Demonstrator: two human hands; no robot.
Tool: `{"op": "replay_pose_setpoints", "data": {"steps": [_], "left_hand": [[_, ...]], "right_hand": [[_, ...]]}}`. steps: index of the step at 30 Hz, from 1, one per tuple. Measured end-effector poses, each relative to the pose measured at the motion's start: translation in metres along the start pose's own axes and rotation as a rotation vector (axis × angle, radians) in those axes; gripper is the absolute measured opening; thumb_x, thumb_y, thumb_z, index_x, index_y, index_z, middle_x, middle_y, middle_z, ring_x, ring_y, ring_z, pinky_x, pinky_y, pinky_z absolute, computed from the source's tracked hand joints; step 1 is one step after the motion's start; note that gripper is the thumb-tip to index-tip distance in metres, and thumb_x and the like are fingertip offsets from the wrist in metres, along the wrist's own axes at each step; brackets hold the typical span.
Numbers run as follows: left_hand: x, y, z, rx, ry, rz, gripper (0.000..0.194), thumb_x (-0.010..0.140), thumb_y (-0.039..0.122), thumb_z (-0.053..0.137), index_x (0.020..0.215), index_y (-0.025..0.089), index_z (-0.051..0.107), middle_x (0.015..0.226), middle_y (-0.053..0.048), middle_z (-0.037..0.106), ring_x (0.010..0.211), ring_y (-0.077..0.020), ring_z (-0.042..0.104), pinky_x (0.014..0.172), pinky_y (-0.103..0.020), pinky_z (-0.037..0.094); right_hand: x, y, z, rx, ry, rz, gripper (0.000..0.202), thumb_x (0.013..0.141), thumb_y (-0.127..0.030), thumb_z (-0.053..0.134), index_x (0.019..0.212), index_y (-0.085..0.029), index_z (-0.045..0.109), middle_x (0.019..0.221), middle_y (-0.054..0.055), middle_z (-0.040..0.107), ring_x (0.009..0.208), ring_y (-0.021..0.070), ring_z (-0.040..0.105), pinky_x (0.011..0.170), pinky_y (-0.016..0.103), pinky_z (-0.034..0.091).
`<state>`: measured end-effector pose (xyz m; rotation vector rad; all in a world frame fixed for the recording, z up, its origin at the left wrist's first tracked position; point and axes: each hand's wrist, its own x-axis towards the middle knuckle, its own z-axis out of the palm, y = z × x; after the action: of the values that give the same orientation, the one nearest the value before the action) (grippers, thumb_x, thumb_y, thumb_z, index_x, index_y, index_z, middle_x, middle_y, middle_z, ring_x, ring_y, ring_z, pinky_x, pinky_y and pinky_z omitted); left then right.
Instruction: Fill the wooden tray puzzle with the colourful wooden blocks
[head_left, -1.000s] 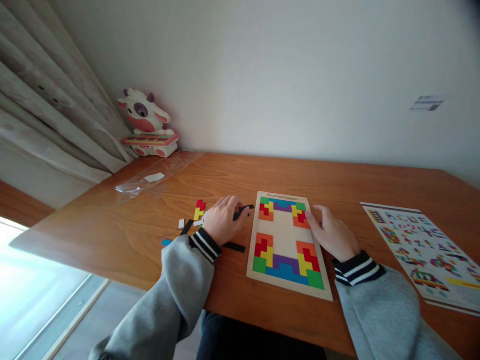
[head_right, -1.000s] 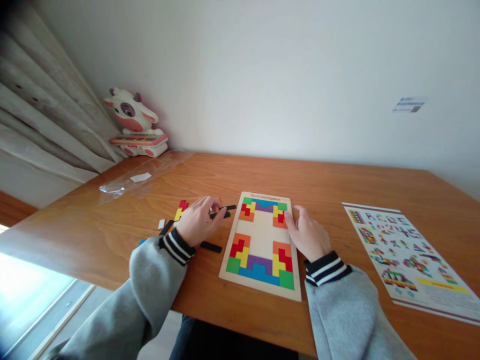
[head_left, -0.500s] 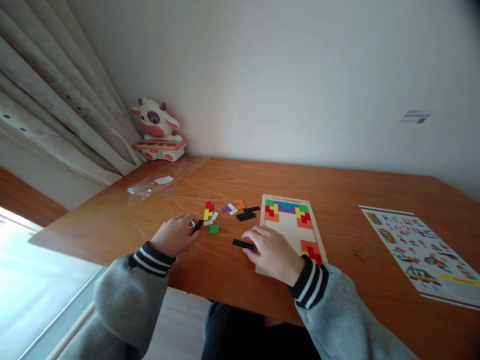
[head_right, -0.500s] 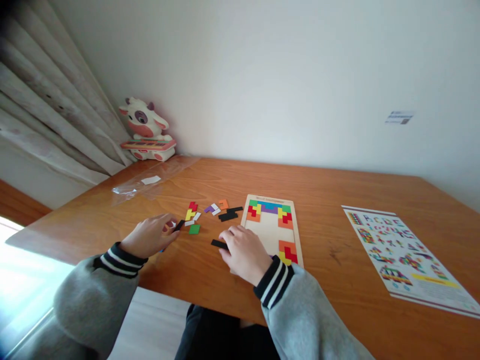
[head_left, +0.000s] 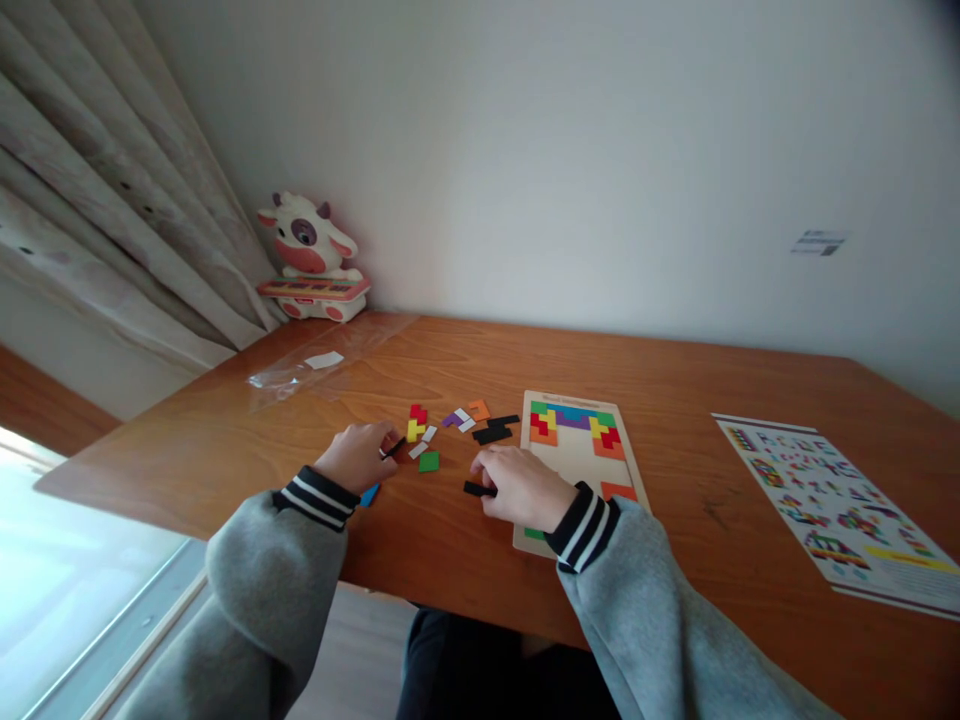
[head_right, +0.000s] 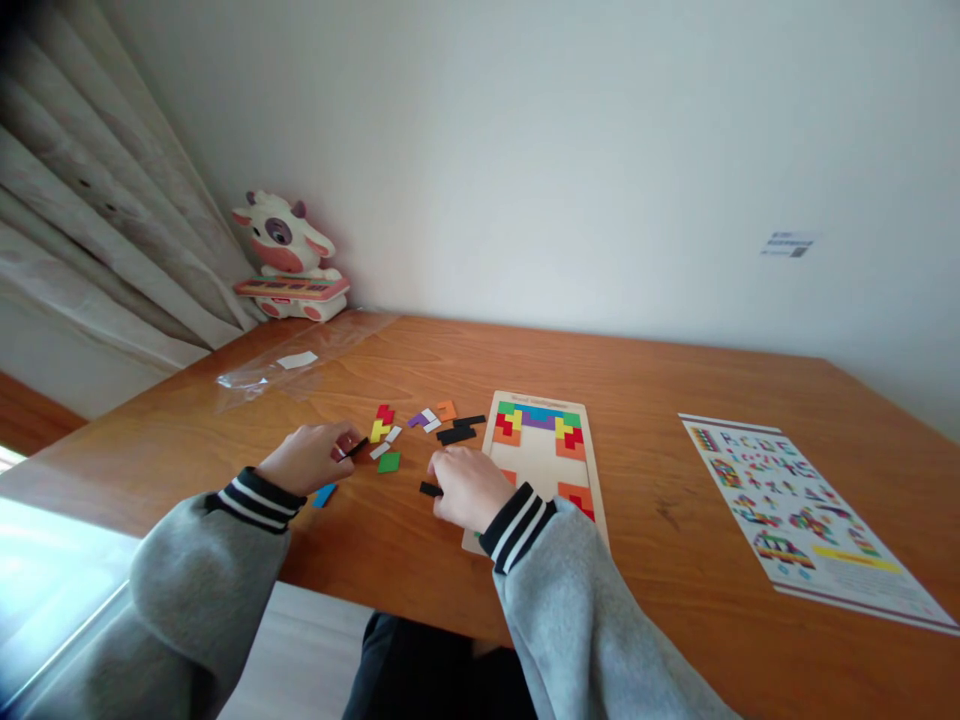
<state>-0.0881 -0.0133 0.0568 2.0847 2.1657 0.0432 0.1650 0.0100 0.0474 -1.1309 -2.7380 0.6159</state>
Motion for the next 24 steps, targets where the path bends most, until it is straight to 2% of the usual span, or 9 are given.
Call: {"op": "replay_pose_setpoints", "data": {"steps": [5, 8, 11, 14, 17, 19, 22, 24], "left_hand": [[-0.002, 0.006, 0.002, 0.03, 0.07, 0.034, 0.018, 0.078, 0.021, 0.054, 0.087, 0.024, 0.07, 0.086, -0.003, 0.074, 0.083, -0.0239, 0.069, 0.069, -0.03, 0.048], [0.0, 0.016, 0.003, -0.059, 0.203, 0.158, 0.019, 0.085, 0.029, 0.054, 0.091, 0.023, 0.071, 0.092, -0.004, 0.073, 0.085, -0.0232, 0.069, 0.072, -0.03, 0.051], [0.007, 0.037, 0.009, -0.177, 0.351, 0.33, 0.023, 0.088, 0.027, 0.051, 0.099, 0.023, 0.071, 0.101, -0.005, 0.071, 0.089, -0.02, 0.068, 0.078, -0.03, 0.053], [0.016, 0.073, 0.018, -0.298, 0.411, 0.508, 0.021, 0.091, 0.023, 0.052, 0.099, 0.022, 0.071, 0.099, -0.005, 0.071, 0.087, -0.0169, 0.068, 0.079, -0.027, 0.054], [0.025, 0.117, 0.027, -0.367, 0.362, 0.747, 0.021, 0.092, 0.02, 0.052, 0.099, 0.021, 0.072, 0.098, -0.005, 0.071, 0.085, -0.015, 0.068, 0.077, -0.025, 0.054], [0.031, 0.144, 0.034, -0.367, 0.315, 0.9, 0.02, 0.093, 0.019, 0.053, 0.097, 0.021, 0.072, 0.096, -0.006, 0.072, 0.086, -0.0154, 0.067, 0.079, -0.026, 0.054], [0.039, 0.171, 0.043, -0.373, 0.256, 1.083, 0.018, 0.094, 0.017, 0.054, 0.096, 0.02, 0.072, 0.095, -0.006, 0.073, 0.085, -0.0157, 0.067, 0.08, -0.028, 0.053], [0.043, 0.179, 0.048, -0.411, 0.231, 1.129, 0.018, 0.093, 0.016, 0.055, 0.095, 0.02, 0.072, 0.094, -0.007, 0.073, 0.085, -0.0156, 0.067, 0.079, -0.028, 0.053]], "right_hand": [[0.002, 0.007, 0.008, 0.152, 0.053, -0.028, 0.023, 0.073, -0.005, 0.065, 0.093, -0.015, 0.071, 0.09, 0.007, 0.072, 0.078, 0.0164, 0.066, 0.071, 0.027, 0.048], [-0.006, 0.021, -0.003, 0.257, 0.135, -0.055, 0.018, 0.077, -0.007, 0.064, 0.091, -0.016, 0.071, 0.084, 0.004, 0.073, 0.072, 0.0142, 0.066, 0.068, 0.025, 0.049], [-0.024, 0.054, -0.025, 0.373, 0.279, -0.005, 0.014, 0.085, -0.017, 0.063, 0.097, -0.018, 0.071, 0.088, 0.004, 0.074, 0.073, 0.0136, 0.067, 0.069, 0.026, 0.052], [-0.044, 0.097, -0.043, 0.394, 0.389, 0.079, 0.017, 0.086, -0.027, 0.063, 0.097, -0.018, 0.071, 0.091, 0.005, 0.075, 0.075, 0.0154, 0.068, 0.073, 0.03, 0.054], [-0.057, 0.134, -0.045, 0.462, 0.503, 0.166, 0.023, 0.085, -0.035, 0.064, 0.098, -0.017, 0.07, 0.093, 0.007, 0.075, 0.079, 0.0177, 0.069, 0.074, 0.032, 0.055], [-0.062, 0.148, -0.041, 0.479, 0.562, 0.208, 0.025, 0.085, -0.035, 0.064, 0.099, -0.016, 0.07, 0.094, 0.008, 0.075, 0.082, 0.0184, 0.069, 0.075, 0.033, 0.055], [-0.065, 0.155, -0.034, 0.485, 0.531, 0.209, 0.024, 0.085, -0.035, 0.063, 0.101, -0.017, 0.071, 0.094, 0.007, 0.076, 0.079, 0.0173, 0.069, 0.072, 0.031, 0.055], [-0.066, 0.153, -0.032, 0.503, 0.471, 0.17, 0.022, 0.085, -0.033, 0.065, 0.099, -0.019, 0.072, 0.091, 0.005, 0.076, 0.077, 0.0162, 0.069, 0.071, 0.03, 0.055]]}}
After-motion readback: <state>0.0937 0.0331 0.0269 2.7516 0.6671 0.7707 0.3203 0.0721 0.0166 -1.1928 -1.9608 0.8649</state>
